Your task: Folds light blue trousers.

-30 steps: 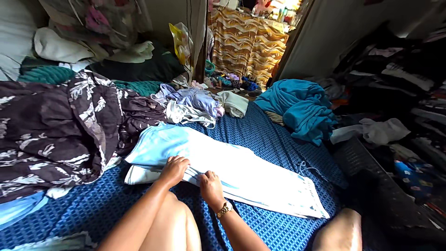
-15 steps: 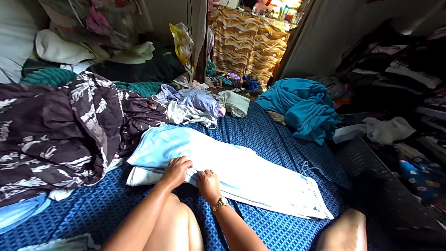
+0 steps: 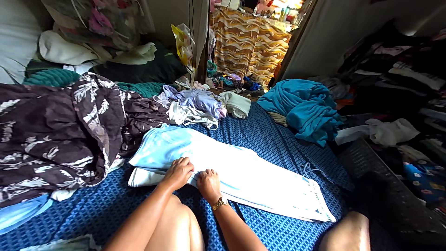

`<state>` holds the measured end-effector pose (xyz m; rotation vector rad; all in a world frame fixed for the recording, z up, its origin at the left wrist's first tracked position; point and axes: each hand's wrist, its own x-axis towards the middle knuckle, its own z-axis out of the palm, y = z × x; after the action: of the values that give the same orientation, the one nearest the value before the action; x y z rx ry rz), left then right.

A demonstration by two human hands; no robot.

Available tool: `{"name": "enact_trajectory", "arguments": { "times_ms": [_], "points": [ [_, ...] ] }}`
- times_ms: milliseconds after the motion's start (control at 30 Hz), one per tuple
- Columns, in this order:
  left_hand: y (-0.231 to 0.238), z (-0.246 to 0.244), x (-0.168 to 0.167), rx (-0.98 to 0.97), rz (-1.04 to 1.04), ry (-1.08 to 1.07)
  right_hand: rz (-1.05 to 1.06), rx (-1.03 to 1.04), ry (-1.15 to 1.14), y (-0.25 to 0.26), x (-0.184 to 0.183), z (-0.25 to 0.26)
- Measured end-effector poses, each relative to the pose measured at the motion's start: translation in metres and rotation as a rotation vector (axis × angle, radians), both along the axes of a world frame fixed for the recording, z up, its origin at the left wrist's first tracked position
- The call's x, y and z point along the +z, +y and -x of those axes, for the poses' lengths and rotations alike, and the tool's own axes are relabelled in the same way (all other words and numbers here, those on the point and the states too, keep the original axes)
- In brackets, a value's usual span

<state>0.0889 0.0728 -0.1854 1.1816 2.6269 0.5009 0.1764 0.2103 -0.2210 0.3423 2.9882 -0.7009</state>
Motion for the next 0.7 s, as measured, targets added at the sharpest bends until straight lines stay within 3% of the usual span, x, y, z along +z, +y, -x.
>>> {"name": "enact_trajectory", "arguments": {
  "times_ms": [100,333,467,700],
  "points": [
    [0.001,0.001,-0.002,-0.015,0.011,-0.008,0.008,-0.027,0.085,0.001,-0.006,-0.004],
    [-0.021,-0.012,-0.002,0.026,-0.179,-0.009,0.029,-0.003,0.397,0.0,-0.016,-0.029],
    [-0.026,-0.017,0.003,0.021,-0.137,-0.033,0.02,-0.03,0.468,-0.004,-0.016,-0.041],
    [-0.024,-0.017,0.009,0.025,0.03,-0.086,-0.014,-0.056,0.35,-0.002,-0.026,-0.058]
  ]
}}
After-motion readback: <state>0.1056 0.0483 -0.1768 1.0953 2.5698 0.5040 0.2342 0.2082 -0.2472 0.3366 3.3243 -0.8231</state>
